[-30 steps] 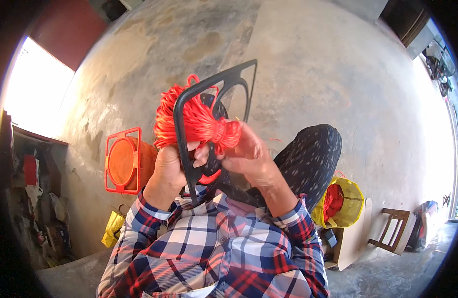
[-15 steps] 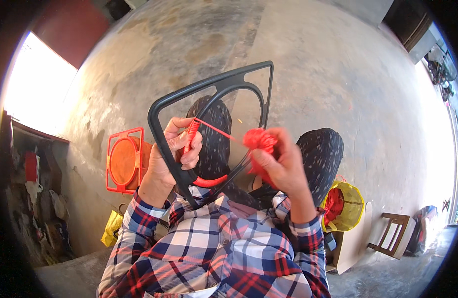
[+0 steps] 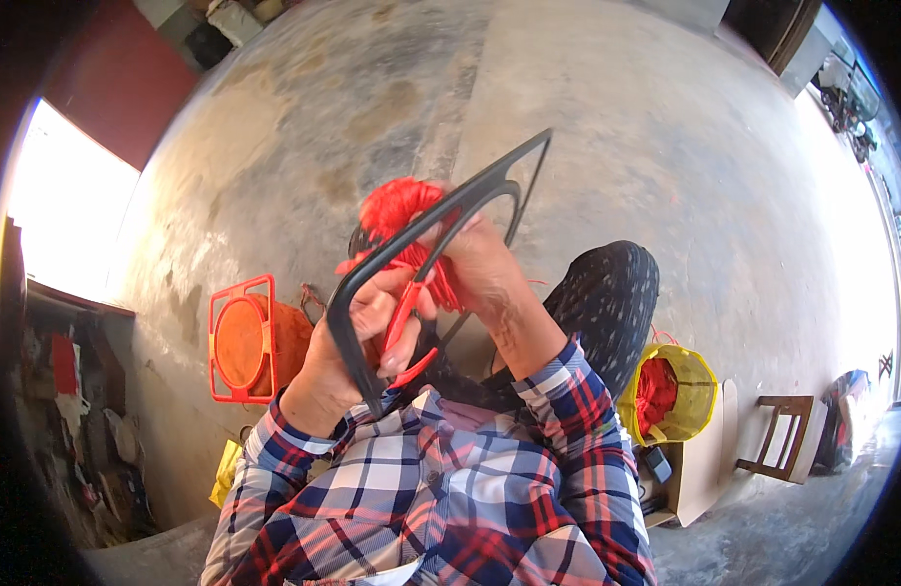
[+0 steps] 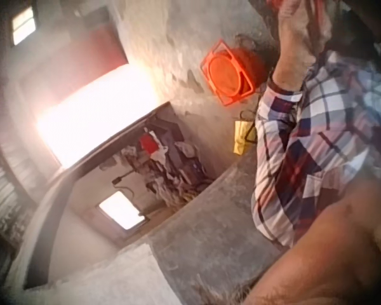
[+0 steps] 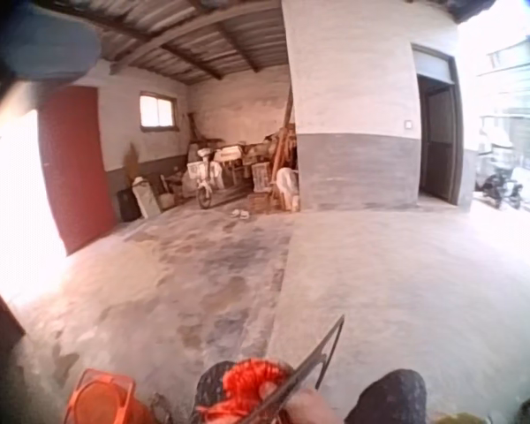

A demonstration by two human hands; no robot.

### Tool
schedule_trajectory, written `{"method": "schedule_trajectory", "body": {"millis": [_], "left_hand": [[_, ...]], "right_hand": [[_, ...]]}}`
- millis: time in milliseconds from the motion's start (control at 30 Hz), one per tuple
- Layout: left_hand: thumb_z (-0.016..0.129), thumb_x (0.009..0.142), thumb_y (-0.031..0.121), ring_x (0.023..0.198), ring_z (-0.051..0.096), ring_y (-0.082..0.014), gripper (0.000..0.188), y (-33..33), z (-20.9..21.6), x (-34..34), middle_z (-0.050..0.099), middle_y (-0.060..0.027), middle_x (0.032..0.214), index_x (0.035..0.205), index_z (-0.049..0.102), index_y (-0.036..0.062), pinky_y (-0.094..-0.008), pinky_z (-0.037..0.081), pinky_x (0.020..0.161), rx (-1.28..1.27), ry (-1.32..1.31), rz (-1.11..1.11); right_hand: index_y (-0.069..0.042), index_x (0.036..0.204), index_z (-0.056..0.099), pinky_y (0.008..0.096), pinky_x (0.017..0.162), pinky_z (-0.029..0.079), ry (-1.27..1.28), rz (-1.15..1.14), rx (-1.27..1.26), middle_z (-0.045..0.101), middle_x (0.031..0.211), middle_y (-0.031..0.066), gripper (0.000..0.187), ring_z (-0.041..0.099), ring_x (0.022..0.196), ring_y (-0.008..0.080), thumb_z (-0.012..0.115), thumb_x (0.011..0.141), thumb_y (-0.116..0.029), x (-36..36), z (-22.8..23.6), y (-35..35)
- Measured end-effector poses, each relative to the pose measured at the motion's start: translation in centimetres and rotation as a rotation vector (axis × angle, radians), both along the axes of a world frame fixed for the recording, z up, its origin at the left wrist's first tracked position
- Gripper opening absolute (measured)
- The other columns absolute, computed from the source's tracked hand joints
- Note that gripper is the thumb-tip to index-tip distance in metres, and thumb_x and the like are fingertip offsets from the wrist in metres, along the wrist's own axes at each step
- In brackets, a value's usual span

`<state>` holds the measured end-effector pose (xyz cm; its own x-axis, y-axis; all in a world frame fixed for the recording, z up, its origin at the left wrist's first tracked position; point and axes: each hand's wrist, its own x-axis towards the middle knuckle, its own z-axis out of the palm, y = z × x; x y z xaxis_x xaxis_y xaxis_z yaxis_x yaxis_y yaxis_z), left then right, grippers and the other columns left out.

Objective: The person winds red string onto a black plastic furniture frame by hand.

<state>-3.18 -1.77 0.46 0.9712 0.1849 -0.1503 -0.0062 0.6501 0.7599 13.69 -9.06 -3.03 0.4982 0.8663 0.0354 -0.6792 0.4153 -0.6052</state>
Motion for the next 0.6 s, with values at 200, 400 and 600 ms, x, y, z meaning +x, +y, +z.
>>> {"method": "schedule_trajectory", "body": {"millis": [200, 400, 600], "left_hand": [[0.046, 0.095, 0.048, 0.091, 0.066, -0.0347, 0.059, -1.1, 0.0, 1.2, 0.063, -0.0205, 0.112, 0.129, 0.050, 0.0000, -0.0367, 0.055, 0.069, -0.405, -0.106, -0.002], [0.049, 0.096, 0.030, 0.091, 0.064, -0.0250, 0.044, -1.2, 2.0, 1.2, 0.062, -0.0161, 0.104, 0.125, 0.049, -0.0025, -0.0335, 0.053, 0.073, -0.292, 0.027, -0.013], [0.057, 0.090, 0.032, 0.082, 0.063, -0.0259, 0.049, 2.0, 2.5, -1.0, 0.063, -0.0150, 0.107, 0.125, 0.052, -0.0013, -0.0341, 0.052, 0.067, -0.616, -0.057, -0.289]], "right_hand": [[-0.008, 0.106, 0.069, 0.0432, 0.102, 0.036, -0.625, 0.205, 0.510, 0.062, 0.118, 0.0156, 0.042, 0.049, 0.121, 0.0277, 0.078, 0.073, -0.033, 0.0, 0.5, 1.1], [-0.007, 0.111, 0.068, 0.0464, 0.107, 0.029, -0.658, 0.277, 0.729, 0.058, 0.126, 0.0176, 0.039, 0.042, 0.129, 0.0299, 0.076, 0.079, -0.028, 0.7, 1.0, 1.7], [0.002, 0.123, 0.053, 0.0230, 0.078, 0.050, -0.242, -0.048, -0.029, 0.063, 0.105, 0.0051, 0.044, 0.062, 0.088, 0.0104, 0.071, 0.087, -0.018, -2.0, 4.3, 0.5]]}}
